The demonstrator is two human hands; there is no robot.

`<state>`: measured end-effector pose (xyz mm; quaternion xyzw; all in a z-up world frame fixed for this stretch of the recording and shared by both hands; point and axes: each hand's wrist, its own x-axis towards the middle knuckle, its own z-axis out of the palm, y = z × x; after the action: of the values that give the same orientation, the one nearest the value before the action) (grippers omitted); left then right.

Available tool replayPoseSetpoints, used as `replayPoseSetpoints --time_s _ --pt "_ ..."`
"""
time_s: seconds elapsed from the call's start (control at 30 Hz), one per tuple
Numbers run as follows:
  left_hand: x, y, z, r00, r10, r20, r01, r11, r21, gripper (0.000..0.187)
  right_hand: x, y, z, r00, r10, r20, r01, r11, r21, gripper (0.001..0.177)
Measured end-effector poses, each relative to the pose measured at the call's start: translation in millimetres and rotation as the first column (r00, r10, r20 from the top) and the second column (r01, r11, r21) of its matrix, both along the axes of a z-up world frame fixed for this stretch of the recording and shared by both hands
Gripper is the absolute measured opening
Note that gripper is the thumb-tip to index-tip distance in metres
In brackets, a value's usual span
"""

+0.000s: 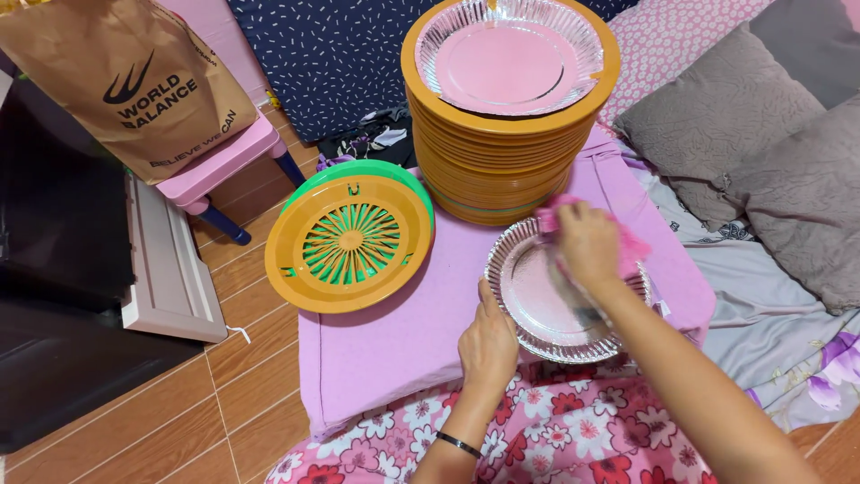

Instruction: The person wipes the interior and exterior of yellow and green plastic trays with a pink cloth, then places each cleaned tray into a silver foil dish. The person repeats this process for multiple trays, stacking them in the foil dish.

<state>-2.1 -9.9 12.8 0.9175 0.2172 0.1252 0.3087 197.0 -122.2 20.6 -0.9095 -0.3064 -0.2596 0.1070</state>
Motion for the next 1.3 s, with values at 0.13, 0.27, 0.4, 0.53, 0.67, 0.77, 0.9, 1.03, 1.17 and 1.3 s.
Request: replayPoseSetpoints --time_s 0.13,0.27,0.4,0.53,0.67,0.77,0.9,1.03,1.17,1.3 --pt "0.4 -2.1 6.3 1.0 0.005 -0.02 -0.005 0.999 -0.037 0.068 -27.6 -68.0 20.7 0.993 -0.061 0.098 0.067 0.996 -0.052 0.03" --pt "-0.2 -1.0 6.8 1.0 0.011 -0.012 -0.012 0.999 -0.04 0.067 -107.5 -85.9 26.1 0.976 0.019 -0.215 -0.042 0.994 -0.1 0.029" --pt "1.8 -2.7 6.0 1.0 0.0 0.003 0.0 1.0 -0.019 0.069 -150.4 -76.8 25.2 0.898 0.304 -0.317 -0.304 0.951 0.051 0.033" --pt "-1.0 -2.4 3.1 1.0 -0.01 0.0 0.01 1.0 0.017 0.071 -88.6 -83.3 25.7 0.934 0.008 -0.358 -0.032 0.998 -0.062 0.023" --pt "2.1 -4.7 -0.7 1.0 0.001 -0.007 -0.001 0.999 0.034 0.073 -7.8 -58.8 12.6 0.992 -0.004 -0.124 -0.003 0.999 -0.053 0.026" --pt "2.9 -5.7 -5.6 1.0 0.014 0.015 -0.015 0.999 0.043 0.074 -7.8 -5.6 -6.6 0.934 0.27 -0.235 -0.194 0.933 0.302 0.031" --pt "1.9 -4.7 -7.4 0.997 0.028 0.066 -0.031 0.999 0.045 0.07 -77.2 20.1 -22.4 0.814 0.388 -0.433 -0.284 0.915 0.287 0.025" --pt "1.5 -3.8 -8.0 1.0 0.012 0.012 -0.012 1.0 -0.009 0.071 -110.0 -54.5 -9.6 0.75 0.44 -0.493 -0.376 0.898 0.23 0.034" --pt "1.5 -3.6 -4.6 1.0 0.016 -0.006 -0.015 1.0 0.009 0.067 -78.6 -120.1 19.7 0.88 0.219 -0.421 -0.24 0.971 0.004 0.033" --pt "1.7 -0.4 1.6 1.0 0.025 0.007 -0.025 0.999 -0.033 0.064 -45.8 -119.7 51.8 0.953 -0.04 -0.302 0.009 0.995 -0.102 0.03"
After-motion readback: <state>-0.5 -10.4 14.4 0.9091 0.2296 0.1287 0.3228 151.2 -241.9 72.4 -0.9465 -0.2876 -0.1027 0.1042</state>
